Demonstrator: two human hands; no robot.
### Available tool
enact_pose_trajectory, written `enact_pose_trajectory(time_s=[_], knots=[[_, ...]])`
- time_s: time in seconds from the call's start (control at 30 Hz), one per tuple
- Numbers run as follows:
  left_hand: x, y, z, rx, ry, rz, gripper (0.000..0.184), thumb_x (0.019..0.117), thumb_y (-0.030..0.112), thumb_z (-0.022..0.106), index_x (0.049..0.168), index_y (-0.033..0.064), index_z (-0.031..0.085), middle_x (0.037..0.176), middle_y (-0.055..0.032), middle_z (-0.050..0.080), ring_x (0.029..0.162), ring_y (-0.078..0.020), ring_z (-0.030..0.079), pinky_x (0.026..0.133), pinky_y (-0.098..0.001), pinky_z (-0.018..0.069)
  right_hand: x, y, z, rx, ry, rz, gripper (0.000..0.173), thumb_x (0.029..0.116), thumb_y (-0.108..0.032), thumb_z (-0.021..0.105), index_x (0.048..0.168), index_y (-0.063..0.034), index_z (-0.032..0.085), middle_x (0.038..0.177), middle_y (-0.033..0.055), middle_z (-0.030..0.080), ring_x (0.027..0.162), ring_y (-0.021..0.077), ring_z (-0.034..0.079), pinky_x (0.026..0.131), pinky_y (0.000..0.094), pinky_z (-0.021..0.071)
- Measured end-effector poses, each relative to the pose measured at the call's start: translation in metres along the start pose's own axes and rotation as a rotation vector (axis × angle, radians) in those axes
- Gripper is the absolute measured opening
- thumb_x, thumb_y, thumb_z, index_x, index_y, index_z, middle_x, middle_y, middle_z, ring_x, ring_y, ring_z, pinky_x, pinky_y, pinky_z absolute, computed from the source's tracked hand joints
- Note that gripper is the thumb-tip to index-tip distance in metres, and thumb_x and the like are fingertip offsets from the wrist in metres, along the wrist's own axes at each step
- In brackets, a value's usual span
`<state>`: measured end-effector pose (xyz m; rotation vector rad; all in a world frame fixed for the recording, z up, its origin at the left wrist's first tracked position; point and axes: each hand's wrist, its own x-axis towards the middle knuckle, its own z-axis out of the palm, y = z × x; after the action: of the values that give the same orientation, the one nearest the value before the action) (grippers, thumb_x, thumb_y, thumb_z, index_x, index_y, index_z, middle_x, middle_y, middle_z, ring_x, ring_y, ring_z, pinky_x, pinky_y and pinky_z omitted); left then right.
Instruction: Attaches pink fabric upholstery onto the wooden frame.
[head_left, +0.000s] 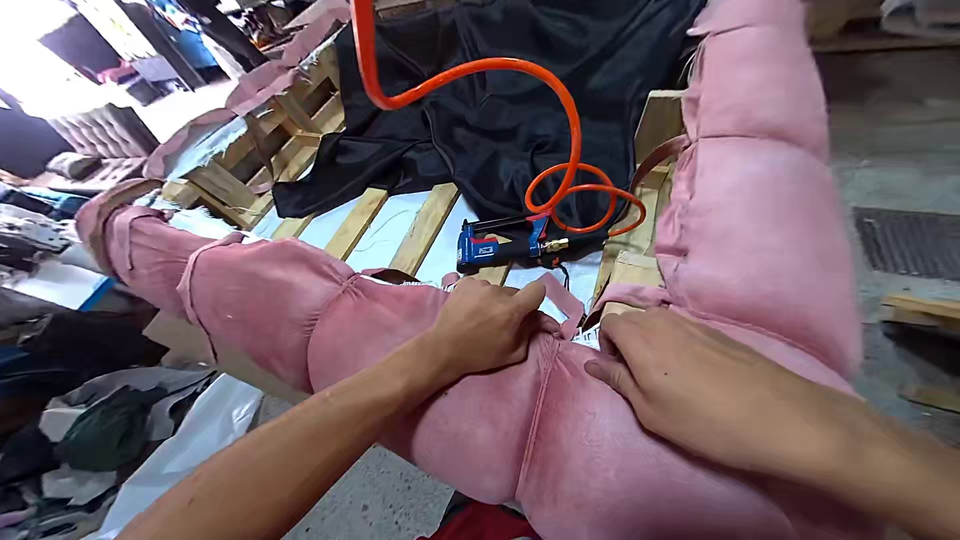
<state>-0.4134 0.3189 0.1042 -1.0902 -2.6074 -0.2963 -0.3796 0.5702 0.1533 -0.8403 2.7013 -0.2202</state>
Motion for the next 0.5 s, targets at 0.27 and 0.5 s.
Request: enact_pose_trajectory(time_s=[0.27, 0.5], knots=[[0.014, -0.007, -0.012, -0.140, -0.355, -0.006, 0.028, 0.0988, 0.042, 0.059, 0.091, 0.0152, 0.062, 0.061, 0.0008, 0.058, 0.060, -0.0208, 0.064, 0.054, -0.0445, 0.0509, 0.024, -0.008, -0.034, 0.285, -0.477, 0.231, 0.049, 0.1008, -0.059, 0.052, 0.086, -0.0142, 0.067, 0.078, 0.0028, 0.058, 0.076, 0.0188, 0.058, 0.070, 0.0442, 0.0471], [0.020, -0.020, -0.012, -0.217, -0.341, 0.257, 0.021, 0.1019, 0.031, 0.056, 0.097, 0.0119, 0.061, 0.061, -0.0014, 0.057, 0.056, -0.0223, 0.062, 0.048, -0.0411, 0.0473, 0.012, -0.019, -0.030, 0.254, -0.262, 0.303, 0.031, 0.0931, -0.053, 0.068, 0.097, -0.0218, 0.070, 0.087, -0.0033, 0.063, 0.082, 0.0127, 0.062, 0.073, 0.0379, 0.0518]])
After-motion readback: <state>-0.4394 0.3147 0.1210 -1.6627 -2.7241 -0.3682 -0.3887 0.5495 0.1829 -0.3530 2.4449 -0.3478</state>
